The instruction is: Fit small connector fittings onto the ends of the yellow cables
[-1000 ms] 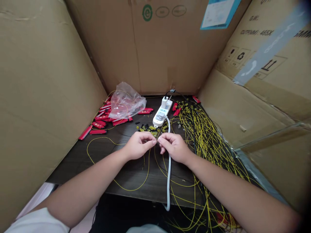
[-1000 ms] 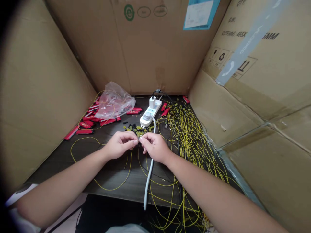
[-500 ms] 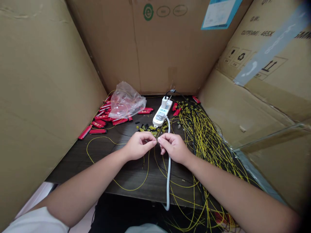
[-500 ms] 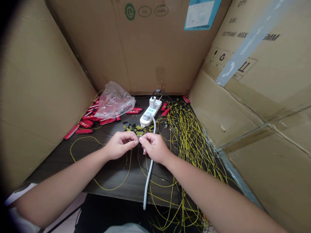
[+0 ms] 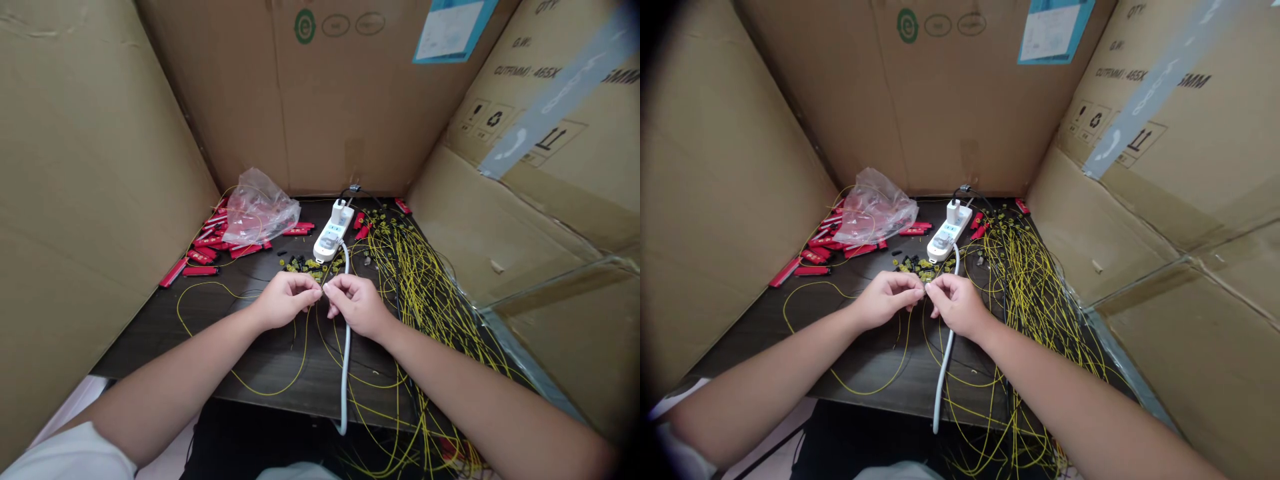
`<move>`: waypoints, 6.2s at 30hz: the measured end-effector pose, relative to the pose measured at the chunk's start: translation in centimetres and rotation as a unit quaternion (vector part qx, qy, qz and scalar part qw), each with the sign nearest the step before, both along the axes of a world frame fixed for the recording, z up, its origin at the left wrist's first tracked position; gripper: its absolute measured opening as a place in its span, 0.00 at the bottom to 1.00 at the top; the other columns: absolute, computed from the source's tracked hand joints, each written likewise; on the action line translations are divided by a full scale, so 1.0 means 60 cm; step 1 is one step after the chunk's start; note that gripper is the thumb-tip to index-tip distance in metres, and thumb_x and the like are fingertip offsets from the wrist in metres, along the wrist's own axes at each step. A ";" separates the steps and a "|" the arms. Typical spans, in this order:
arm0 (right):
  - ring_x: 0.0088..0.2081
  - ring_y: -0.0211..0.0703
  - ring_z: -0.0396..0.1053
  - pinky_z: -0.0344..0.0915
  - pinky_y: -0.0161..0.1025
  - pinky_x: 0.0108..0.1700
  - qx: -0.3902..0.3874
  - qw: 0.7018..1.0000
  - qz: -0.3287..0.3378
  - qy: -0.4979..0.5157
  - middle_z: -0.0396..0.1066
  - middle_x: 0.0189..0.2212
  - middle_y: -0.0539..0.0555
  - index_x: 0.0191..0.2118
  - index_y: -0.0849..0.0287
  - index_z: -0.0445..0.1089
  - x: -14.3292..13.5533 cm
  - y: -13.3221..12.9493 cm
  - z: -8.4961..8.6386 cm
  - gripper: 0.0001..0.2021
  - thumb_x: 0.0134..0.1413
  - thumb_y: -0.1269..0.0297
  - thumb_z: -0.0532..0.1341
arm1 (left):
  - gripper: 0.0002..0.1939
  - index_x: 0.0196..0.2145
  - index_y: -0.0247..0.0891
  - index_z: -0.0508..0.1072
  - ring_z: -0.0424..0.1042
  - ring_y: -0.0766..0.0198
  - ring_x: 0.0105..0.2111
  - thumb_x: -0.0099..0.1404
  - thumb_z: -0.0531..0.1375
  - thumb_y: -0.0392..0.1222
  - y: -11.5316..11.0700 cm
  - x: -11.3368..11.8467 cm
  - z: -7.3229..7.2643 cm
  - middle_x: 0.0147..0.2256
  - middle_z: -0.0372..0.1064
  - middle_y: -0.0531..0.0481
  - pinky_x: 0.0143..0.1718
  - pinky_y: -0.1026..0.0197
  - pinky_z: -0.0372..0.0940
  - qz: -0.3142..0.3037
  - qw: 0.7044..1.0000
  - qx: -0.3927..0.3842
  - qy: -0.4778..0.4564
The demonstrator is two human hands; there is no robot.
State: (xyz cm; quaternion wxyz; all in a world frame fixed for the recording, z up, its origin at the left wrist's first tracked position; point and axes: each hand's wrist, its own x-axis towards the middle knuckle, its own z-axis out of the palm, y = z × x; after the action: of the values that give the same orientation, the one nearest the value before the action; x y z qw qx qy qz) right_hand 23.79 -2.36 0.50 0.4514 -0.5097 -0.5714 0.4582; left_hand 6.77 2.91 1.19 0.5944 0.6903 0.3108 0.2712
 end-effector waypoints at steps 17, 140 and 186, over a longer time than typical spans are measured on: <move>0.21 0.35 0.68 0.67 0.34 0.27 0.027 0.999 0.025 0.040 0.66 0.17 0.48 0.29 0.62 0.66 0.003 -0.002 0.001 0.16 0.54 0.52 0.60 | 0.16 0.26 0.30 0.73 0.64 0.71 0.22 0.52 0.67 0.49 0.002 -0.001 0.003 0.23 0.67 0.51 0.25 0.67 0.62 -0.015 0.991 -0.120 -0.060; 0.19 0.33 0.66 0.67 0.34 0.25 0.100 0.991 0.039 0.074 0.65 0.20 0.47 0.33 0.62 0.69 0.003 -0.004 -0.002 0.10 0.56 0.59 0.60 | 0.15 0.28 0.31 0.73 0.66 0.70 0.23 0.56 0.65 0.48 0.001 -0.004 0.008 0.25 0.70 0.49 0.28 0.66 0.63 -0.010 0.993 -0.095 -0.066; 0.19 0.31 0.65 0.66 0.31 0.22 0.079 0.995 0.032 0.043 0.66 0.19 0.48 0.29 0.62 0.66 0.000 -0.004 -0.004 0.11 0.54 0.58 0.61 | 0.15 0.28 0.30 0.72 0.67 0.70 0.23 0.54 0.66 0.48 -0.001 0.002 0.002 0.24 0.71 0.49 0.28 0.65 0.63 -0.018 0.993 -0.099 -0.054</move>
State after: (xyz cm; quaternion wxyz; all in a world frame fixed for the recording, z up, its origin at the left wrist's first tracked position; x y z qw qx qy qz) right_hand 23.80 -2.58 0.27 0.4990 -0.4340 -0.6019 0.4476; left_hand 6.90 2.84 1.34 0.6803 0.6179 0.2910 0.2659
